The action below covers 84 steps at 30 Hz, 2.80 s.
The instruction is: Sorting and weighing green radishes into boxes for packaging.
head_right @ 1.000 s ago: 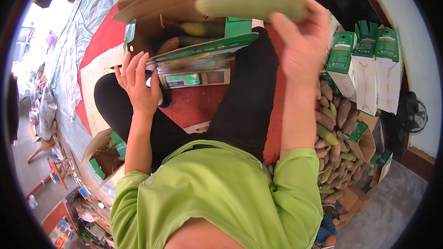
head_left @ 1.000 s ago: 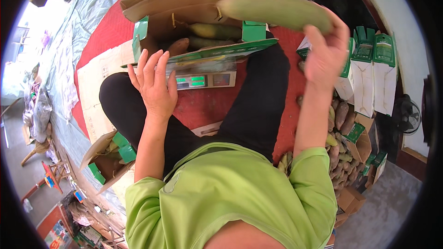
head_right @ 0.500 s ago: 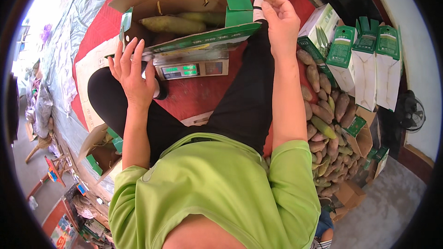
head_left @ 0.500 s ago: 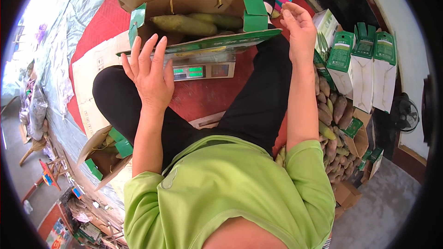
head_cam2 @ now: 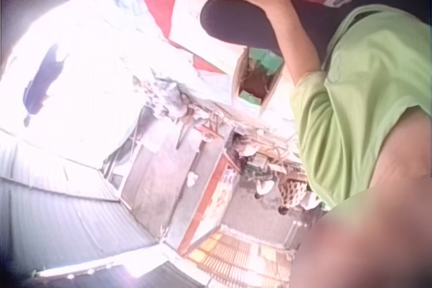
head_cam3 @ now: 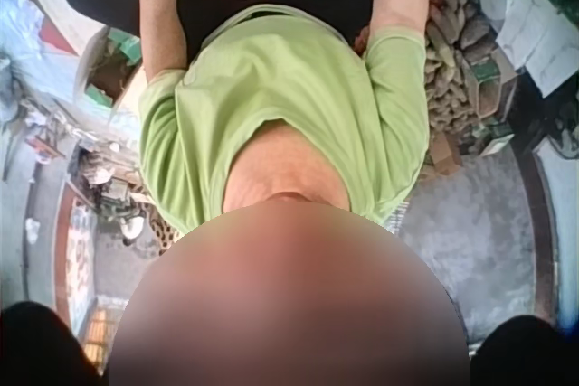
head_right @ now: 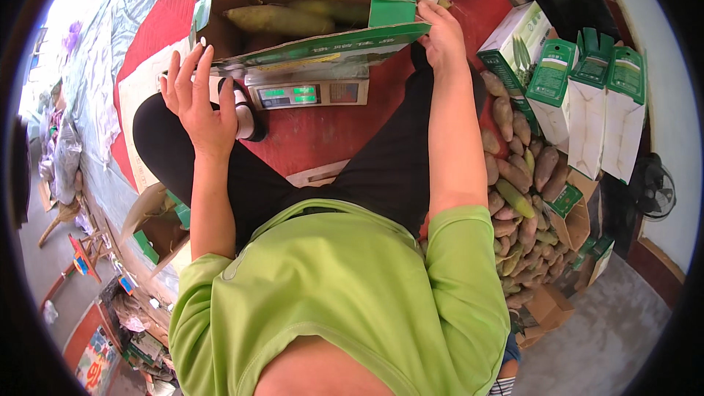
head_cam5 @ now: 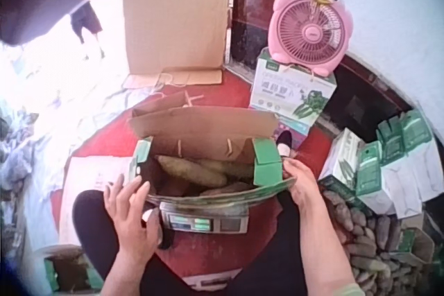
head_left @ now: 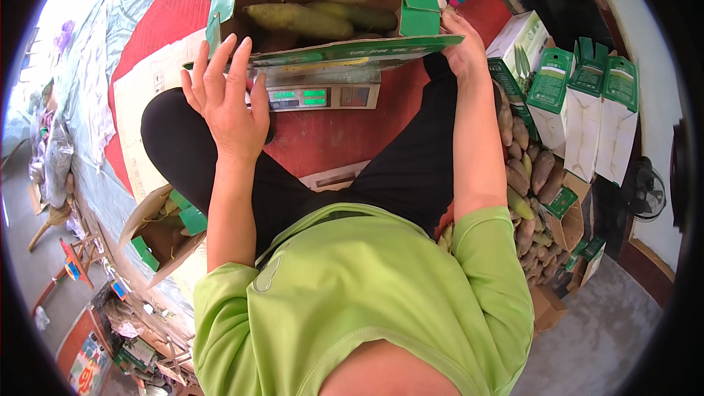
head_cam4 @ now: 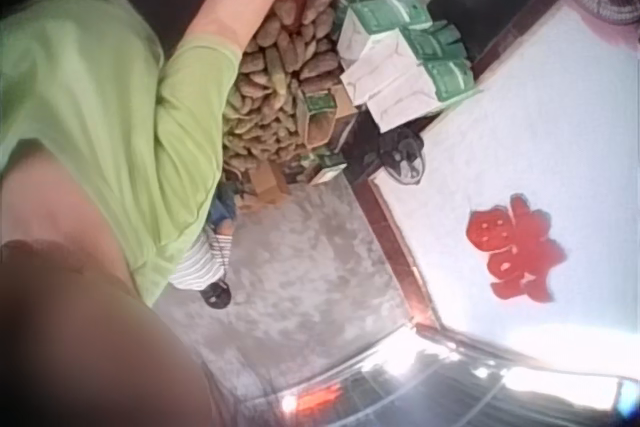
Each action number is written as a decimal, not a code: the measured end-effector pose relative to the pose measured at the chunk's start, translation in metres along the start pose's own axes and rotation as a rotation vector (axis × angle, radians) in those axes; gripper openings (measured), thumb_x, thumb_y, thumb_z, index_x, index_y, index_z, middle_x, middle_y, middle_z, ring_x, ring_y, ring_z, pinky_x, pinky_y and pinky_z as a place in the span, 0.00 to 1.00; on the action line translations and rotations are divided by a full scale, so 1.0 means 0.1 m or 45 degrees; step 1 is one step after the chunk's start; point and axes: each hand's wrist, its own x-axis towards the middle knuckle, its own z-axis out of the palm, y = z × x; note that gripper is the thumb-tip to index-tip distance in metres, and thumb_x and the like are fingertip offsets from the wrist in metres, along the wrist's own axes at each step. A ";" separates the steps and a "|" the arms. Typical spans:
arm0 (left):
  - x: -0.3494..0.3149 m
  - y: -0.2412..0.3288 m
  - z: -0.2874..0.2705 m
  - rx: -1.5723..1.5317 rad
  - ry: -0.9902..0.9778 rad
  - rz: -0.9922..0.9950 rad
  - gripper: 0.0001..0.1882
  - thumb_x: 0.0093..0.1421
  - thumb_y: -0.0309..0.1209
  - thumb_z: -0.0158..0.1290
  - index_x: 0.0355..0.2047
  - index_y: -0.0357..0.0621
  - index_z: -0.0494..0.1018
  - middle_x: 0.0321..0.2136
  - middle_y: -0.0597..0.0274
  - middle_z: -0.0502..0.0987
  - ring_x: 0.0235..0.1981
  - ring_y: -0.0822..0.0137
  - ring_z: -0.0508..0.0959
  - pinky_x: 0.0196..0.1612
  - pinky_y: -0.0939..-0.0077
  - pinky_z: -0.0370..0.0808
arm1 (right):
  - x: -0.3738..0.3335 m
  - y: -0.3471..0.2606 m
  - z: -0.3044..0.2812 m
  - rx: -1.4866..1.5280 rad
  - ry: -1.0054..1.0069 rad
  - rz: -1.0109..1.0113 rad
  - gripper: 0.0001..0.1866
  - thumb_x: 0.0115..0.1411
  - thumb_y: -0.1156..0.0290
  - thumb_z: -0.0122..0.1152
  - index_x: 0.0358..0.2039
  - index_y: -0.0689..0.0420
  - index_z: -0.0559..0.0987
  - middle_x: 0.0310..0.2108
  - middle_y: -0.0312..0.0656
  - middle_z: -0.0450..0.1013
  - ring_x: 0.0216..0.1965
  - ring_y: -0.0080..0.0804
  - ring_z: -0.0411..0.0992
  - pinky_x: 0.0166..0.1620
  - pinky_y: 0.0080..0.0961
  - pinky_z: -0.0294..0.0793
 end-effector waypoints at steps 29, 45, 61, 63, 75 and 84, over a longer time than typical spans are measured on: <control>0.76 -0.85 -0.51 -0.964 -0.003 -0.851 0.23 0.68 0.42 0.42 0.58 0.42 0.65 0.53 0.57 0.72 0.57 0.65 0.68 0.56 0.68 0.63 | -0.07 0.08 0.11 -0.227 0.034 -0.088 0.19 0.64 0.61 0.55 0.48 0.62 0.75 0.38 0.36 0.74 0.35 0.23 0.71 0.37 0.20 0.69; 0.83 -1.59 0.39 -1.077 -1.143 -1.514 0.20 0.69 0.45 0.40 0.49 0.43 0.70 0.42 0.61 0.73 0.45 0.66 0.74 0.39 0.61 0.78 | -0.09 0.05 0.22 -0.199 0.062 -0.096 0.20 0.65 0.60 0.51 0.50 0.62 0.74 0.44 0.41 0.74 0.45 0.29 0.72 0.48 0.25 0.71; 0.79 -1.61 0.39 -0.866 -1.047 -1.348 0.17 0.67 0.36 0.41 0.37 0.38 0.77 0.27 0.61 0.76 0.28 0.69 0.75 0.28 0.74 0.73 | 0.13 0.07 0.05 -0.223 -0.049 -0.044 0.19 0.67 0.68 0.44 0.55 0.62 0.69 0.46 0.45 0.75 0.42 0.34 0.76 0.43 0.31 0.78; 0.73 -1.75 0.29 -0.857 -1.014 -1.399 0.17 0.67 0.37 0.41 0.37 0.38 0.77 0.27 0.60 0.76 0.28 0.69 0.75 0.28 0.74 0.73 | 0.11 0.00 0.27 -0.231 -0.104 -0.035 0.19 0.67 0.68 0.45 0.55 0.62 0.69 0.46 0.45 0.75 0.43 0.34 0.75 0.43 0.31 0.78; 0.12 -3.01 -0.92 -1.145 -0.310 -1.807 0.13 0.66 0.36 0.45 0.42 0.43 0.75 0.30 0.63 0.75 0.27 0.69 0.74 0.31 0.70 0.74 | -0.26 -0.06 2.29 -0.265 -0.666 -0.039 0.20 0.65 0.73 0.48 0.56 0.67 0.67 0.51 0.46 0.71 0.49 0.32 0.72 0.51 0.25 0.72; -0.82 -4.10 -1.94 -0.815 -0.034 -1.921 0.20 0.67 0.48 0.42 0.44 0.49 0.75 0.38 0.67 0.78 0.39 0.73 0.73 0.46 0.70 0.66 | -0.53 0.92 3.74 -0.459 -0.996 0.243 0.23 0.61 0.77 0.47 0.58 0.62 0.65 0.49 0.40 0.70 0.47 0.29 0.71 0.50 0.28 0.71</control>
